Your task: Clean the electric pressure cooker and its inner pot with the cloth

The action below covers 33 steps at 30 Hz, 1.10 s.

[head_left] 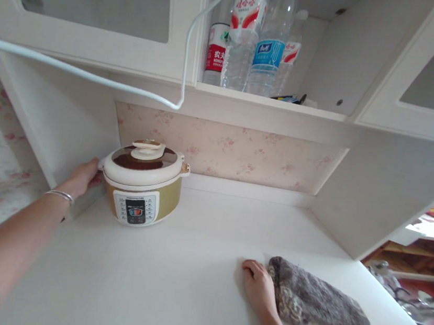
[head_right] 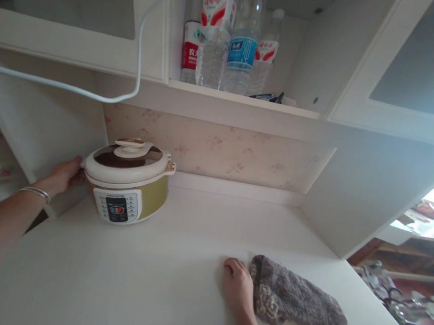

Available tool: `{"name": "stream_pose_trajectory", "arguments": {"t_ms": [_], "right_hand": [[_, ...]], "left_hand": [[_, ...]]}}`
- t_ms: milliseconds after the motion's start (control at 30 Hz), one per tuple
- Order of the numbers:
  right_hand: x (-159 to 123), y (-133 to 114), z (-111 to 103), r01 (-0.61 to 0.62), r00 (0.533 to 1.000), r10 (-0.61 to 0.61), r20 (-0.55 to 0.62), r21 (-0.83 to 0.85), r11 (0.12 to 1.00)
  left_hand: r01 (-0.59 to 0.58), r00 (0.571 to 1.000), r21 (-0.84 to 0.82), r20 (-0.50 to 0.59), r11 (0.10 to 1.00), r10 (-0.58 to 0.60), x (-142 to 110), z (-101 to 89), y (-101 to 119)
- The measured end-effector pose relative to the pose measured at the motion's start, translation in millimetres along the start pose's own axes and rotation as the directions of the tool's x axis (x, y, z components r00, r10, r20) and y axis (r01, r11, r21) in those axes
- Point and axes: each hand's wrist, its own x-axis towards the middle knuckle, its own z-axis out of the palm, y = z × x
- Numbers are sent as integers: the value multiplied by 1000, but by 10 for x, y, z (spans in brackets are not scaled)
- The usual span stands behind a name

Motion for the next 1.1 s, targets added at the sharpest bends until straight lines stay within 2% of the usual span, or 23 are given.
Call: {"name": "stream_pose_trajectory", "arguments": {"t_ms": [67, 133, 200, 233, 267, 300, 333, 367, 400, 433, 500, 567, 600, 667, 767, 833, 900, 967, 1033, 1100], "right_hand": [[7, -9, 4, 6, 1000, -6, 8, -21, 1000], [2, -30, 4, 18, 1000, -18, 14, -47, 999], [-17, -72, 1, 39, 999, -38, 11, -84, 996], [-32, -102, 0, 50, 999, -50, 10, -108, 993], [-49, -138, 0, 64, 998, -63, 11, -137, 989], [-68, -178, 1, 79, 997, -77, 15, -170, 982], [-88, -217, 5, 94, 996, -91, 20, -208, 974], [-109, -253, 9, 109, 994, -106, 26, -249, 962], [-131, -283, 15, 124, 992, -119, 33, -288, 950], [-152, -306, 22, 135, 991, -129, 39, -321, 937], [-191, -327, 35, 141, 990, -134, 44, -364, 921], [-221, -325, 43, 139, 990, -132, 45, -375, 916], [-231, -322, 45, 137, 991, -130, 44, -375, 917], [-243, -318, 43, 135, 991, -129, 41, -367, 920], [-238, -318, 35, 121, 993, -119, 26, -345, 931], [-220, -306, 32, 119, 993, -120, 18, -322, 939], [-191, -273, 29, 114, 993, -118, 4, -290, 950], [-158, -226, 26, 107, 994, -113, -9, -255, 961], [-129, -177, 22, 105, 994, -112, -15, -227, 968], [-110, -140, 18, 119, 992, -124, -11, -204, 972]], "left_hand": [[-27, 983, -82, 179, 996, 42, -3, -87, -209], [-73, 960, -115, 261, 991, 102, -88, -155, -441], [-217, 949, -87, 213, 972, 231, -284, -197, -659], [-338, 925, -47, 167, 940, 341, -426, -209, -751], [-485, 867, -17, 125, 874, 483, -597, -214, -825], [-640, 762, 14, 137, 768, 633, -788, -212, -881], [-784, 611, 14, 200, 621, 766, -994, -201, -915], [-879, 463, 9, 262, 477, 847, -1203, -180, -927], [-937, 336, 9, 291, 349, 896, -1407, -147, -920], [-971, 230, 15, 336, 239, 913, -1595, -98, -895], [-998, 58, 3, 418, 63, 907, -1903, 52, -810], [-999, -47, -11, 461, -47, 886, -2101, 274, -705], [-996, -79, -12, 470, -83, 879, -2161, 405, -654], [-992, -107, 8, 478, -126, 872, -2214, 682, -564], [-986, -109, 60, 484, -157, 868, -2158, 1050, -491], [-980, -96, 106, 490, -169, 866, -2050, 1220, -494], [-970, -101, 142, 504, -198, 858, -1908, 1327, -535], [-955, -134, 157, 529, -251, 838, -1761, 1385, -597], [-938, -167, 165, 555, -305, 815, -1635, 1406, -659], [-926, -182, 173, 571, -334, 801, -1542, 1392, -713]]}}
